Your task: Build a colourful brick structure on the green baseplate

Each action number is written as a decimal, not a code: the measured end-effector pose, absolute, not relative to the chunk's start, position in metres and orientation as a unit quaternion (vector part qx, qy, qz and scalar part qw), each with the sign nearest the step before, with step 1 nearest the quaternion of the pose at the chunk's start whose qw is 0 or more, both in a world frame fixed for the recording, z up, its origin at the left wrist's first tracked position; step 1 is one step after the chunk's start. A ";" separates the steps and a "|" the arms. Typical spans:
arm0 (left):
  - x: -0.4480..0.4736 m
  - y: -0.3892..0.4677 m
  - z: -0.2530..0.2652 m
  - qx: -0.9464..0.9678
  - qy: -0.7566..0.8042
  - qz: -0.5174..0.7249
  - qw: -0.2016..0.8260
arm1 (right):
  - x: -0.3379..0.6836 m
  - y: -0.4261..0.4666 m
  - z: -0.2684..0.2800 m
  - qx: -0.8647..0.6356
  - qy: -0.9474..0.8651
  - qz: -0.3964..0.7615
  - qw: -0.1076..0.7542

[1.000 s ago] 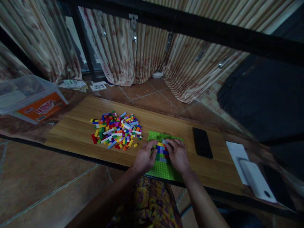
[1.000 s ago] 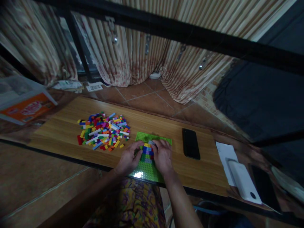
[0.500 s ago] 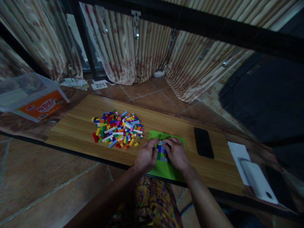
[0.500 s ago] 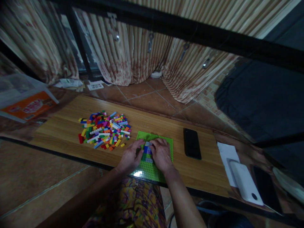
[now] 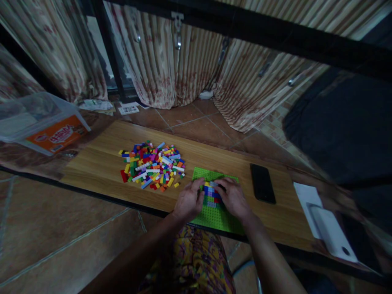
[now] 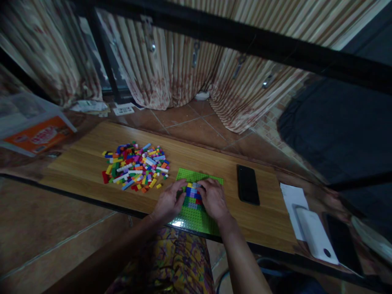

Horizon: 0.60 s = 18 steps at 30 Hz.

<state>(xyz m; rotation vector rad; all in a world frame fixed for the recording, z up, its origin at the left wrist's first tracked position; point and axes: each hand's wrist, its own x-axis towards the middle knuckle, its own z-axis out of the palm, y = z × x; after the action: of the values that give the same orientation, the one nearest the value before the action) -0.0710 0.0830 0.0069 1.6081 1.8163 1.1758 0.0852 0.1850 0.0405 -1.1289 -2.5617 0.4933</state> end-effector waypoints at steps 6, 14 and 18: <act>-0.071 0.083 0.009 0.580 0.659 0.425 0.222 | 0.082 0.183 0.043 -0.384 -0.893 0.178 0.151; -0.071 0.083 0.006 0.581 0.656 0.425 0.226 | 0.078 0.184 0.049 -0.375 -0.898 0.186 0.136; -0.071 0.083 0.006 0.581 0.655 0.428 0.225 | 0.079 0.184 0.052 -0.371 -0.901 0.183 0.131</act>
<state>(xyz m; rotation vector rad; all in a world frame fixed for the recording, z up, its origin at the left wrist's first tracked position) -0.0712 0.0830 0.0064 1.6016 1.8077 1.1803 0.0788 0.1844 0.0516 -1.0782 -2.6150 0.5327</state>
